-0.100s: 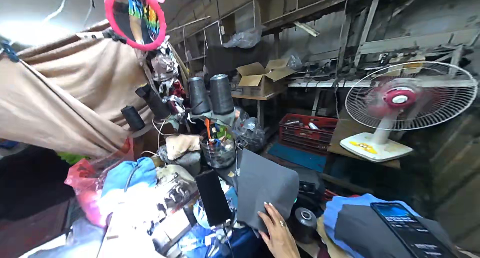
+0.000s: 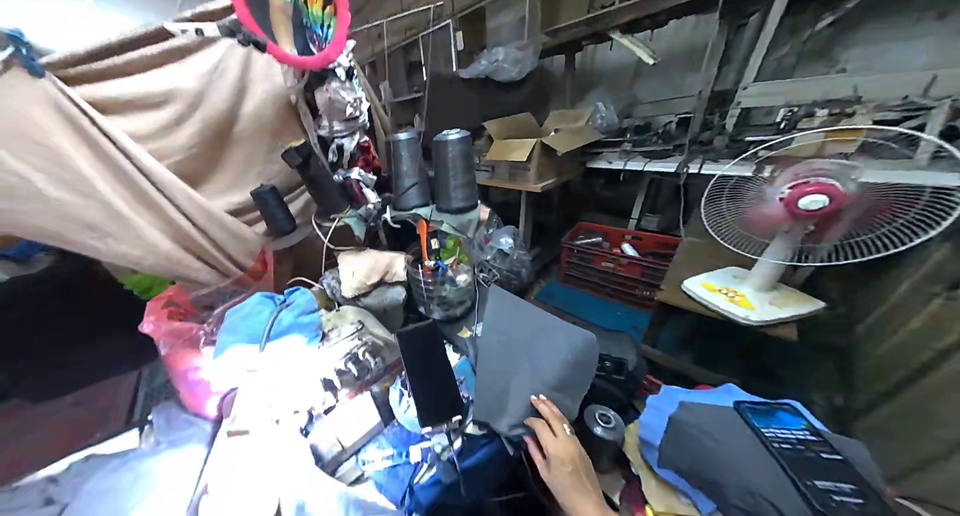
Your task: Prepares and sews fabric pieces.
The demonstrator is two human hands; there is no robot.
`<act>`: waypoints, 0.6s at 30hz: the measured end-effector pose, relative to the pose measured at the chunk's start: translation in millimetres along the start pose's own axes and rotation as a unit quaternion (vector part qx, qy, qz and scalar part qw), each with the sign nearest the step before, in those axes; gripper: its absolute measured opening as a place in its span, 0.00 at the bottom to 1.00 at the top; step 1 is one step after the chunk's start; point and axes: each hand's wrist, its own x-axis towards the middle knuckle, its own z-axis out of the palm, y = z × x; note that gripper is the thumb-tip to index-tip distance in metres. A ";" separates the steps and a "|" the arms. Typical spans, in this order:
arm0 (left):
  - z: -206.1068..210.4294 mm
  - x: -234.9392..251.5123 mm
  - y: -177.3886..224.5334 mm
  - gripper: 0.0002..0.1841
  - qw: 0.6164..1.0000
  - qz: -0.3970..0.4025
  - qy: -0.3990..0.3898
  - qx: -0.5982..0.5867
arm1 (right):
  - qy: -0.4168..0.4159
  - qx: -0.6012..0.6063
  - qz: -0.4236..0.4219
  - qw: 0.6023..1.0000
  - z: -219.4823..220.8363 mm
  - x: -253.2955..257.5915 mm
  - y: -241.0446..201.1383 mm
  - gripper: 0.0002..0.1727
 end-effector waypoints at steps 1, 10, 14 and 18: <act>3.9 0.7 -4.4 0.30 0.999 0.017 0.026 -0.011 | 0.001 -0.007 -0.006 1.000 -4.0 2.1 -0.1 0.08; 13.6 10.6 -19.9 0.30 0.997 0.030 0.058 -0.033 | -0.073 -0.054 0.009 0.996 -22.8 16.9 -13.4 0.05; 33.1 34.5 -41.0 0.30 0.998 0.040 0.039 0.003 | -0.096 -0.021 0.048 0.994 -23.7 20.7 -9.4 0.02; 76.6 61.1 -74.6 0.25 0.975 0.125 0.181 0.024 | -0.134 0.006 0.086 0.987 -29.1 23.0 -11.9 0.08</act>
